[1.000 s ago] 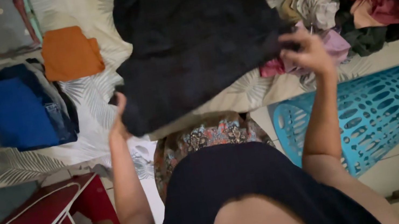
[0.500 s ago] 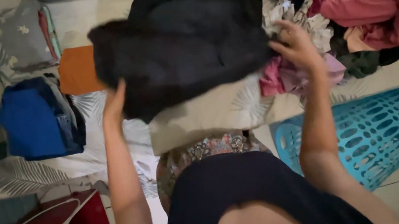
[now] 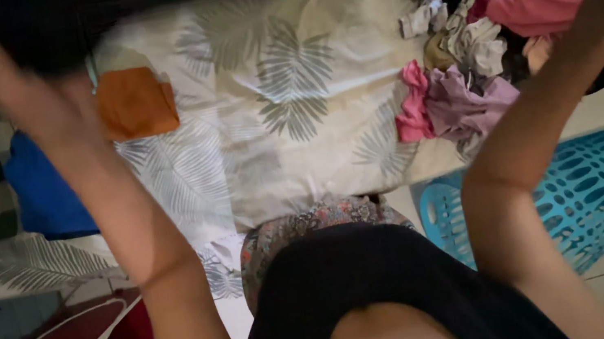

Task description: Folding various items of clothing on a bed and placing them into piles.

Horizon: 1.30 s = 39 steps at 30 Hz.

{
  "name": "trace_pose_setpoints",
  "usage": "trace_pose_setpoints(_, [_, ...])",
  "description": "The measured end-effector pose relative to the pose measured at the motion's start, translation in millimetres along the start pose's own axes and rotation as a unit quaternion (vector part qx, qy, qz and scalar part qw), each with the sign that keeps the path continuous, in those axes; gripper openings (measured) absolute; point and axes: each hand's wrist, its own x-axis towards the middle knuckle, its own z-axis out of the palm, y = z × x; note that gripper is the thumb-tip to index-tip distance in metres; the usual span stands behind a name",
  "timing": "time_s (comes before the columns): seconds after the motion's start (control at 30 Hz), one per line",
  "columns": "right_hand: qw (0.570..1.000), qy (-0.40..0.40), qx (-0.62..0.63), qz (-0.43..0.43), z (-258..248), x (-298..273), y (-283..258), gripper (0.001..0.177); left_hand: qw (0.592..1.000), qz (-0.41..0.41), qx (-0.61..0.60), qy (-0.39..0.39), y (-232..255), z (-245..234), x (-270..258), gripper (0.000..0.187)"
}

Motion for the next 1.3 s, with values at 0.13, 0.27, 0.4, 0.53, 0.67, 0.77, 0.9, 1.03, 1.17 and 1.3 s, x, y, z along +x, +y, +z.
trace_pose_setpoints(0.13, [0.99,0.073,0.112,0.037,22.6,-105.5,-6.2,0.019,0.939,-0.219,0.073,0.255,13.2,10.9,-70.5,0.08])
trace_pose_setpoints(0.27, [0.983,-0.108,-0.124,-0.075,72.8,-140.7,-121.6,0.019,0.899,-0.343,0.107,0.251,-45.2,-34.1,-157.7,0.079])
trace_pose_setpoints(0.4, [0.953,-0.246,-0.12,0.128,71.4,-269.4,-46.9,0.013,0.818,-0.443,0.258,0.263,-109.1,-111.4,-275.1,0.071])
trace_pose_setpoints(0.53, [0.919,-0.351,-0.144,0.107,69.6,-340.9,-30.4,0.009,0.736,-0.47,0.429,0.23,-124.3,-145.3,-344.2,0.073])
trace_pose_setpoints(0.67, [0.878,-0.391,-0.144,0.237,70.1,-365.6,-30.5,0.015,0.62,-0.549,0.524,0.199,-100.6,-131.8,-354.9,0.083])
trace_pose_setpoints(0.77, [0.898,-0.384,-0.134,0.171,67.5,-369.5,-21.6,0.015,0.62,-0.602,0.468,0.188,-74.0,-116.0,-345.7,0.087])
trace_pose_setpoints(0.9, [0.895,-0.386,-0.071,0.213,57.0,-350.5,-22.5,0.017,0.683,-0.629,0.368,-0.052,-45.0,-122.4,-348.4,0.082])
trace_pose_setpoints(1.03, [0.87,-0.403,0.052,0.281,20.4,-345.9,-3.0,0.029,0.62,-0.7,0.356,-0.001,27.3,-114.0,-320.2,0.064])
trace_pose_setpoints(1.17, [0.76,-0.501,-0.033,0.412,5.9,-293.0,-42.8,0.024,0.654,-0.691,0.308,-0.039,71.1,-90.7,-291.5,0.055])
trace_pose_setpoints(1.3, [0.708,-0.588,-0.047,0.389,22.9,-289.9,-30.4,0.029,0.671,-0.668,0.301,-0.112,41.5,-100.7,-292.2,0.05])
